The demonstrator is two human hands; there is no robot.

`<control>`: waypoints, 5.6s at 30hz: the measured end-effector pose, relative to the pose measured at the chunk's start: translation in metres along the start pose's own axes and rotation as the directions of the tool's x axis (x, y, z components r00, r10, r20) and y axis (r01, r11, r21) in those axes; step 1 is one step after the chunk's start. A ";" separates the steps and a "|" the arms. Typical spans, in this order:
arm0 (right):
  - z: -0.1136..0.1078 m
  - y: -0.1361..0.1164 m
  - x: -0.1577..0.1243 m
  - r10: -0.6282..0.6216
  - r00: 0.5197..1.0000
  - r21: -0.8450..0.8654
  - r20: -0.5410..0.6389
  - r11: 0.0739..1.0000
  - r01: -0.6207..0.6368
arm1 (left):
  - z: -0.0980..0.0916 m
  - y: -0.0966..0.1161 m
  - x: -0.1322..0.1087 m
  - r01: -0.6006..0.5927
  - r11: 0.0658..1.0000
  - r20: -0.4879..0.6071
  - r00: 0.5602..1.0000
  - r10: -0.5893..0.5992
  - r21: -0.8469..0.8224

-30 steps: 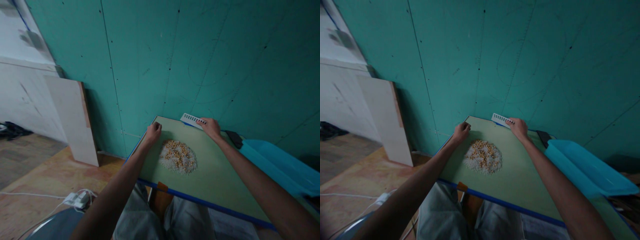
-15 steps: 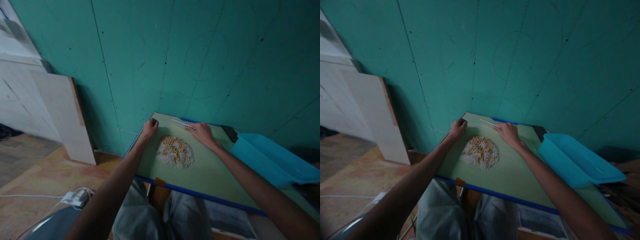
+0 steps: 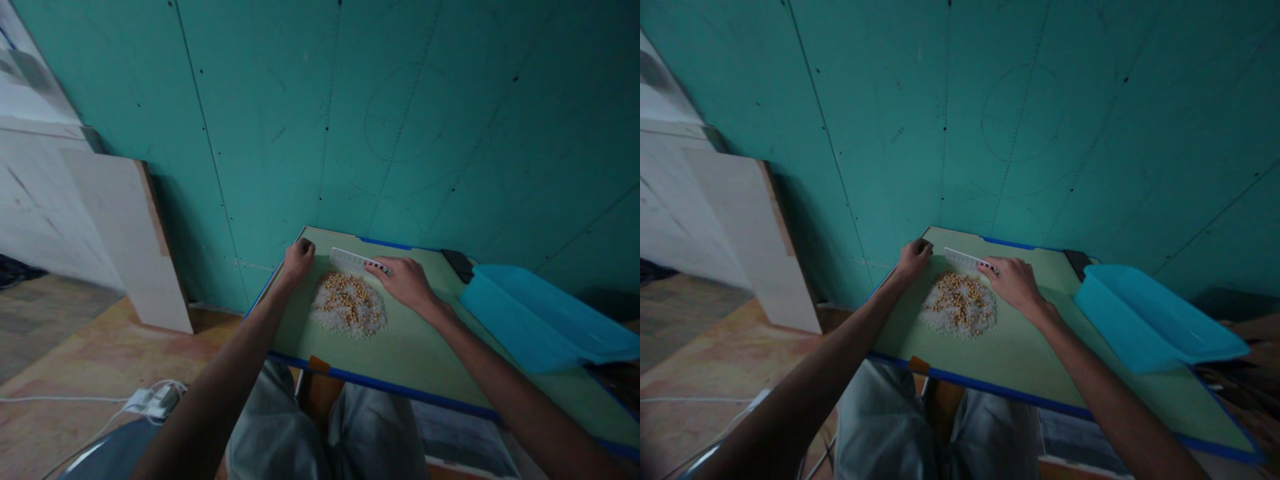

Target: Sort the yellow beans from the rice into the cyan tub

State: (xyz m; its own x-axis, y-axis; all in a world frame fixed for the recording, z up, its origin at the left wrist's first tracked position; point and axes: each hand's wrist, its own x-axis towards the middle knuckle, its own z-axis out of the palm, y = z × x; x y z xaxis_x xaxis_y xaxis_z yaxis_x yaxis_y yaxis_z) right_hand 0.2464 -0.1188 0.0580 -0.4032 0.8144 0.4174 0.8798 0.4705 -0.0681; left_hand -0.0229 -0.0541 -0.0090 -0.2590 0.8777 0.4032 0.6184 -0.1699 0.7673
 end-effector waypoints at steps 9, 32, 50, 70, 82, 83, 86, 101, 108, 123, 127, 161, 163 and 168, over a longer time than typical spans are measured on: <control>0.003 -0.002 0.001 0.006 0.999 0.037 -0.043 0.999 -0.005 | 0.000 0.000 0.000 -0.017 0.999 0.017 1.000 0.016 0.028; 0.014 -0.002 -0.001 -0.037 0.986 0.046 -0.162 0.998 0.045 | -0.002 0.005 -0.001 0.015 0.999 0.035 0.999 -0.016 0.036; 0.005 0.018 -0.006 0.118 0.975 -0.108 -0.189 0.984 -0.140 | 0.000 0.001 0.002 -0.006 1.000 0.016 1.000 0.005 0.019; 0.001 -0.015 -0.015 0.186 0.963 -0.160 -0.194 0.963 -0.218 | 0.000 0.003 0.000 -0.013 1.000 0.011 1.000 0.013 -0.006; -0.035 -0.042 -0.045 0.121 0.937 0.336 -0.329 0.942 -0.003 | -0.001 0.002 0.002 0.080 0.987 -0.018 0.996 -0.084 -0.140; -0.039 -0.055 -0.052 0.101 0.946 0.371 -0.308 0.929 0.022 | -0.001 0.001 0.003 0.100 0.981 -0.016 0.994 -0.104 -0.168; -0.042 -0.089 -0.070 0.000 0.962 0.398 -0.273 0.910 0.113 | -0.003 -0.004 0.006 0.140 0.953 -0.026 0.988 -0.153 -0.269; -0.010 -0.112 -0.063 -0.109 0.979 0.393 -0.173 0.904 0.170 | -0.002 -0.013 0.011 0.194 0.864 -0.037 0.971 -0.238 -0.465; -0.009 -0.101 -0.053 -0.036 0.988 0.460 -0.149 0.882 0.101 | -0.006 -0.010 0.008 0.190 0.885 -0.034 0.974 -0.225 -0.425; -0.040 -0.012 0.043 -0.381 0.923 0.676 -0.064 0.663 0.321 | -0.007 -0.009 0.011 0.227 0.795 -0.015 0.959 -0.284 -0.562; -0.014 -0.005 0.067 -0.485 0.873 0.785 0.046 0.558 0.269 | -0.003 -0.015 0.015 0.220 0.781 -0.010 0.960 -0.278 -0.584; 0.040 -0.002 0.088 -0.437 0.873 0.837 0.217 0.544 0.064 | -0.006 -0.012 0.015 0.228 0.730 -0.014 0.951 -0.310 -0.644; 0.038 0.003 0.084 -0.446 0.864 0.828 0.234 0.557 0.063 | -0.006 -0.011 0.015 0.234 0.718 -0.005 0.950 -0.313 -0.655; 0.035 0.010 0.078 -0.412 0.878 0.818 0.245 0.574 0.041 | -0.008 -0.009 0.013 0.248 0.708 0.005 0.945 -0.327 -0.661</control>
State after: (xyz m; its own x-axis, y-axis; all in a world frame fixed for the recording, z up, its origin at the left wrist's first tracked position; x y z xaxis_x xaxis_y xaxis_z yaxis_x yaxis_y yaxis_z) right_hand 0.2145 -0.0390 0.0578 -0.7783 0.6037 0.1726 0.2820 0.5816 -0.7630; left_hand -0.0378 -0.0449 -0.0066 -0.4436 0.8871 0.1277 -0.1172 -0.1987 0.9730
